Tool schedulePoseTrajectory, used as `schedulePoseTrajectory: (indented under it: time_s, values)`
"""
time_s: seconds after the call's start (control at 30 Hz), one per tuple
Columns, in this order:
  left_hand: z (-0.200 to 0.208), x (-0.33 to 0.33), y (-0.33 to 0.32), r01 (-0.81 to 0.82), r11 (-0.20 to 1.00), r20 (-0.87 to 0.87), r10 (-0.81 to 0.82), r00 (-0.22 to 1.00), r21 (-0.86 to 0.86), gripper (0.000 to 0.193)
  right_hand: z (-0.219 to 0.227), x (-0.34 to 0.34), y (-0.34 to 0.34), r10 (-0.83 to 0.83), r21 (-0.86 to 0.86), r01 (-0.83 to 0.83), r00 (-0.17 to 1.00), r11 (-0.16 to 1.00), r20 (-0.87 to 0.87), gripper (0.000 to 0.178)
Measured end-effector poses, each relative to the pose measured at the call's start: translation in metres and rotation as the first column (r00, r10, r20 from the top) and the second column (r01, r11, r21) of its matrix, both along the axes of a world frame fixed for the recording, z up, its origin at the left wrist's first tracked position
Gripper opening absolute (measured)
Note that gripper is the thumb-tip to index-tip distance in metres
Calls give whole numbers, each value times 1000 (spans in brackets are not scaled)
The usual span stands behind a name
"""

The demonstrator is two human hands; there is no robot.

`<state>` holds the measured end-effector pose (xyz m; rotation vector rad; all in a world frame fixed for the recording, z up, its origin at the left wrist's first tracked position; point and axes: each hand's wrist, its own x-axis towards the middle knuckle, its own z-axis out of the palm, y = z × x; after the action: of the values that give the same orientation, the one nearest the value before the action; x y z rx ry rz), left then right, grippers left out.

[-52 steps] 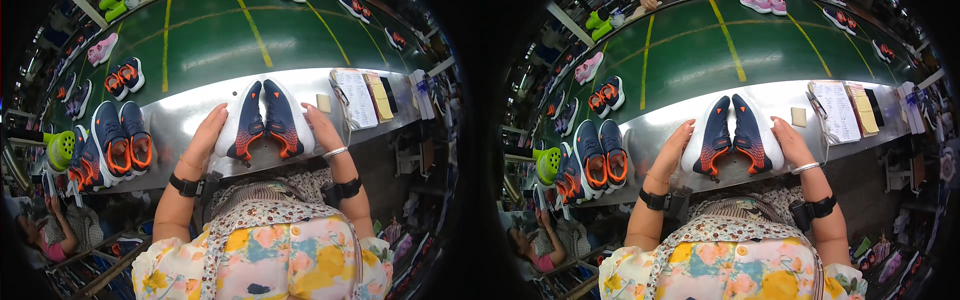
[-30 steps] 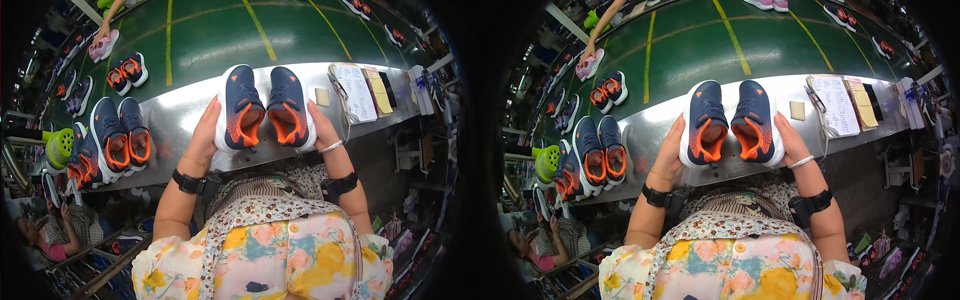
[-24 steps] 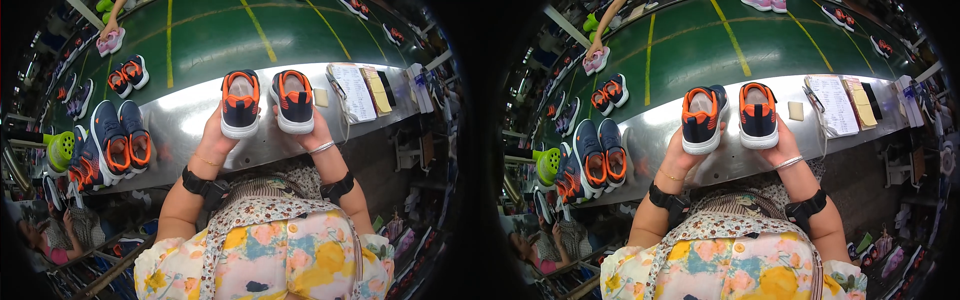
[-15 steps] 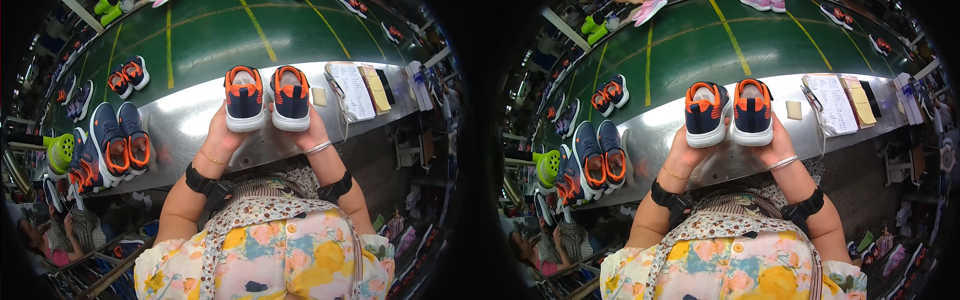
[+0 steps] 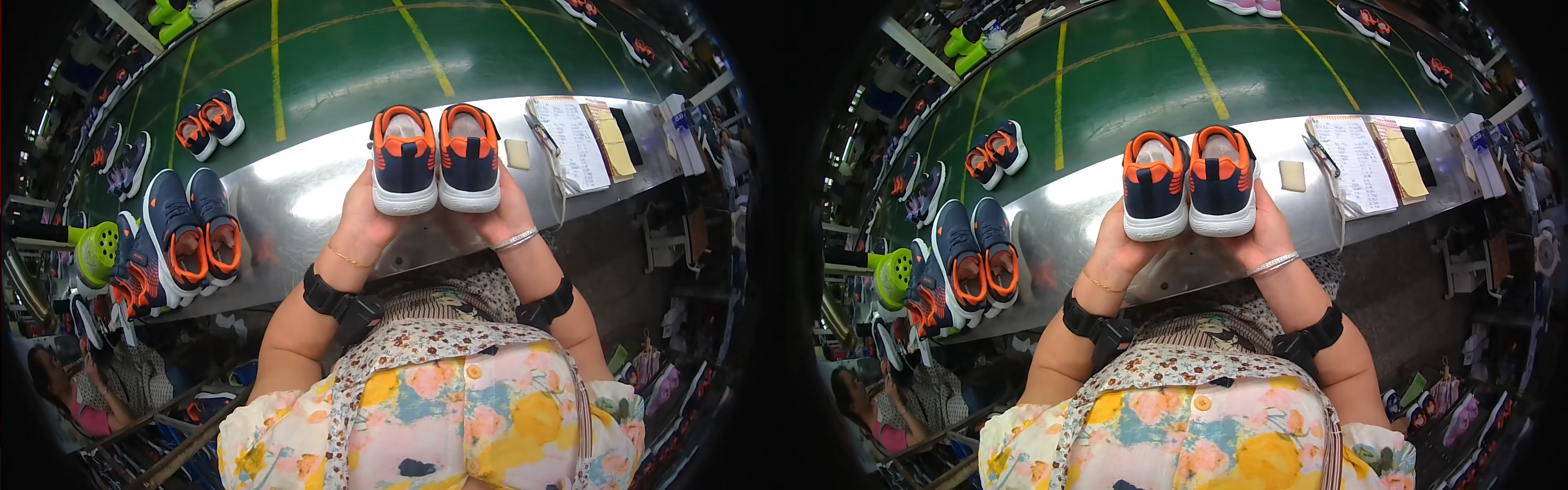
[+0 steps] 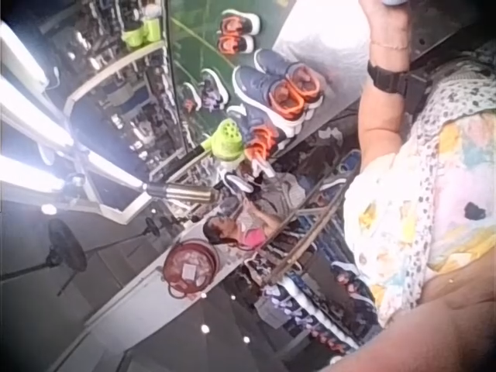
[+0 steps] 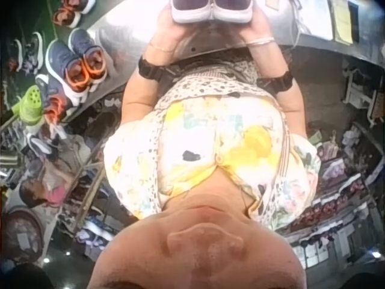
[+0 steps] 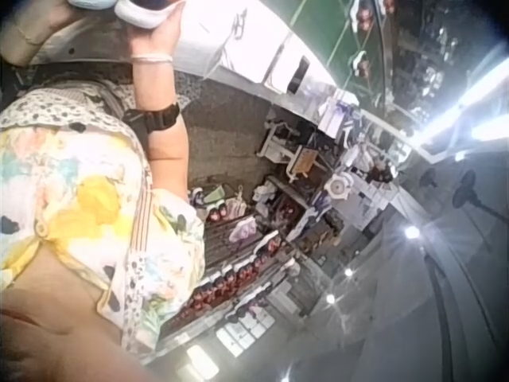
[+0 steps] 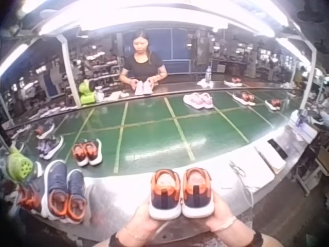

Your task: Inspecting manufactured shoes for quality, checking pairs, documenting on a ledger, and placing them on storage racks.

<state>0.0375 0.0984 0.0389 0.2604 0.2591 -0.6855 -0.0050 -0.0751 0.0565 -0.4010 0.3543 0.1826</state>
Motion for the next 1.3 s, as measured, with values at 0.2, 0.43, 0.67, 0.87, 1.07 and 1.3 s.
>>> schedulePoseTrajectory:
  time_s: [0.2,0.43,0.67,0.87,1.07,1.3]
  values:
    - [-3,-2,3,-17,1000,36,16,999,18,45,0,-4,1,24,41,-25,1000,999,16,37]
    - [-2,0,6,-6,1000,43,7,999,-5,44,-3,-3,3,35,16,-36,998,999,60,36]
    - [5,-3,7,-17,998,17,16,1000,57,46,-3,-4,4,21,36,-23,998,999,53,37]
    - [-10,0,20,-29,977,102,7,995,211,43,6,-6,9,-10,-74,7,999,997,-49,42]
    - [-33,1,31,-538,370,621,-149,770,757,40,16,-4,5,-53,-190,56,998,980,21,45]
    - [57,-7,63,-141,846,614,-248,750,514,68,56,2,32,124,-417,-18,965,909,230,44]
